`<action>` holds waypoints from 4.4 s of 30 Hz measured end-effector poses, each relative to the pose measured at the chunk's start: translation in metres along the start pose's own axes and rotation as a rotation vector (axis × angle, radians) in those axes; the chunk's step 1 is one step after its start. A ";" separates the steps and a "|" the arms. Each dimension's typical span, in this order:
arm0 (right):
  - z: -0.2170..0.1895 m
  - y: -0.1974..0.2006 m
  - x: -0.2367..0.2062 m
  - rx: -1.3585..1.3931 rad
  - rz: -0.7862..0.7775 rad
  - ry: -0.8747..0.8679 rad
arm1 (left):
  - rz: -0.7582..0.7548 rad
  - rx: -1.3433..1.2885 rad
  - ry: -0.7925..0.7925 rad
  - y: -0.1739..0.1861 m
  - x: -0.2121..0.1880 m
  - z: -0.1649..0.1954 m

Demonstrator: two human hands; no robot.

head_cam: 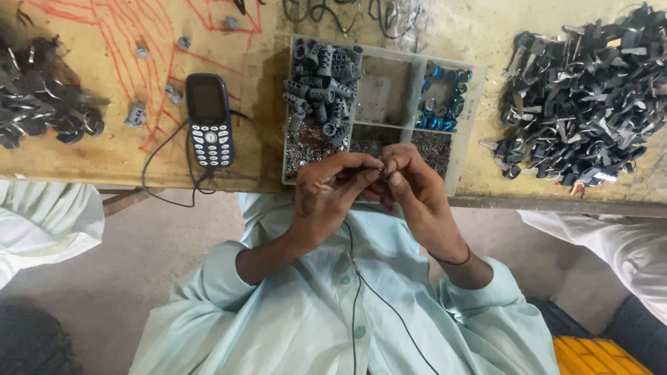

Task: The person sits at a workbench assembling small valve or faucet components by hand. They pick grey plastic bodies, blue springs, and small metal screws from a compartment box, press the parts together, and place the finished assemblies onto a growing pile on the table.

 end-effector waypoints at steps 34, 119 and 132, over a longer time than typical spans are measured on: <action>-0.039 0.048 -0.010 -1.144 0.261 0.079 | -0.200 0.348 -0.096 0.007 0.007 0.020; -0.036 -0.026 0.057 -1.353 0.045 0.487 | -0.123 -0.409 0.232 0.043 -0.014 0.000; -0.047 -0.014 0.035 -0.819 -0.107 0.278 | -0.149 -0.343 0.226 0.042 -0.007 0.014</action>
Point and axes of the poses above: each hand's wrist, its own x-axis towards the middle knuckle, its own y-axis out of the back of the hand, z = x × y, the point moved 1 cm from there along x, towards the middle knuckle, and after that the axes turned 5 degrees about -y, right-handed, at the moved point
